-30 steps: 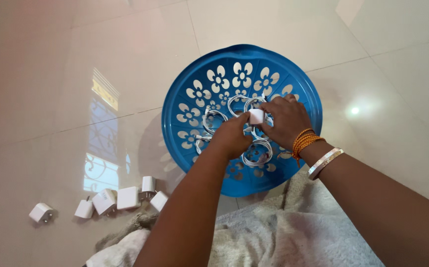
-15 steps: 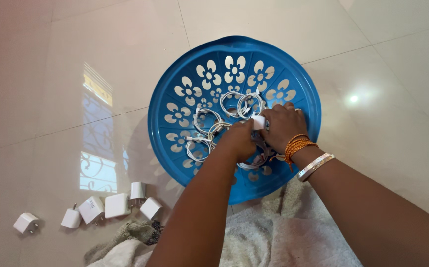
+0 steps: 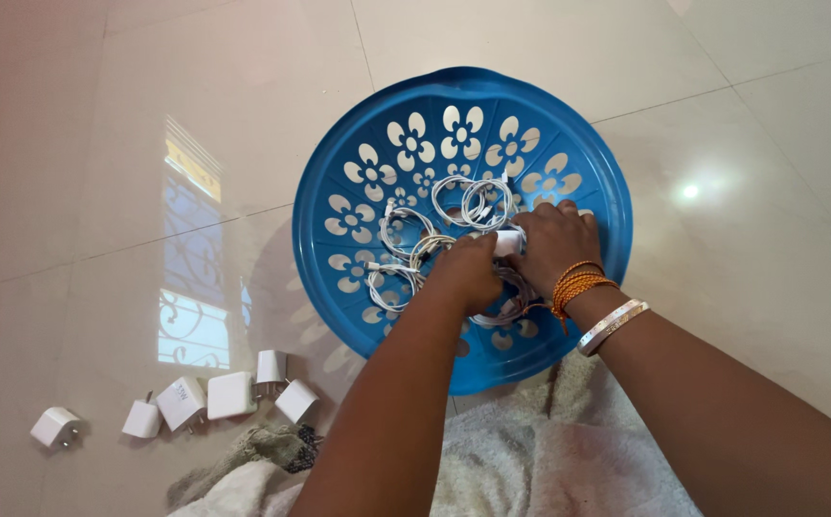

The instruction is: The person sits on the floor and picks up white charging cables and power adapters, placing the adapters into a blue plastic basket one by one.

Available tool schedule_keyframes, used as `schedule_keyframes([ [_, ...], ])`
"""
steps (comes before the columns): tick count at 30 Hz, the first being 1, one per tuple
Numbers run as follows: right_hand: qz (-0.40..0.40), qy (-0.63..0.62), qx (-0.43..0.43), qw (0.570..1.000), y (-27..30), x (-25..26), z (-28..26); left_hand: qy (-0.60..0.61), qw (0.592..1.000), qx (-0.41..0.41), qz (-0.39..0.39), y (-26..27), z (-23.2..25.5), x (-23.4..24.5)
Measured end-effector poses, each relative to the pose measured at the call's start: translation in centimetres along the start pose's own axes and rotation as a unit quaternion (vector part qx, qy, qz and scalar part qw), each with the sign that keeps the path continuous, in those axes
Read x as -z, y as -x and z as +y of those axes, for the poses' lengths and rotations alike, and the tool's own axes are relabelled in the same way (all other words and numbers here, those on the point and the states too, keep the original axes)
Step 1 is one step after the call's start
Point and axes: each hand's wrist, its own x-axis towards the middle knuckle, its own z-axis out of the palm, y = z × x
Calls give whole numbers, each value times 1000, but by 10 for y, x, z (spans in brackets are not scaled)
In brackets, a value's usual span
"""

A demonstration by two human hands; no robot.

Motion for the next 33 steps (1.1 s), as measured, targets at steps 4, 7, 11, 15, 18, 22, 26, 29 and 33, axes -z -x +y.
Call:
schedule_keyframes([
  [4,7,-8,8,1000,3,3,-3,-17,1000,-16,-5,5,-6,8],
  [7,-4,-27,20,999,4,3,-4,-30,999,-18,3,11,-12,13],
  [11,26,-58,121,991,4,-2,-5,-43,999,-12,31,23,-22,20],
  [15,10,-60,176,983,1,2,-21,-48,998,24,26,36,-31,39],
  [18,-11,-48,181,982,-2,10,-43,-70,995,53,45,49,-38,59],
  [22,13,-48,217,975,-8,21,-75,-71,993,63,73,70,-52,88],
  [26,19,-36,251,967,-11,25,-109,-71,990,77,98,96,-78,111],
  [29,26,-28,283,958,-10,26,-134,-60,988,96,105,118,-103,123],
  [33,-4,-17,289,957,-9,25,-170,-75,982,86,148,149,-151,138],
])
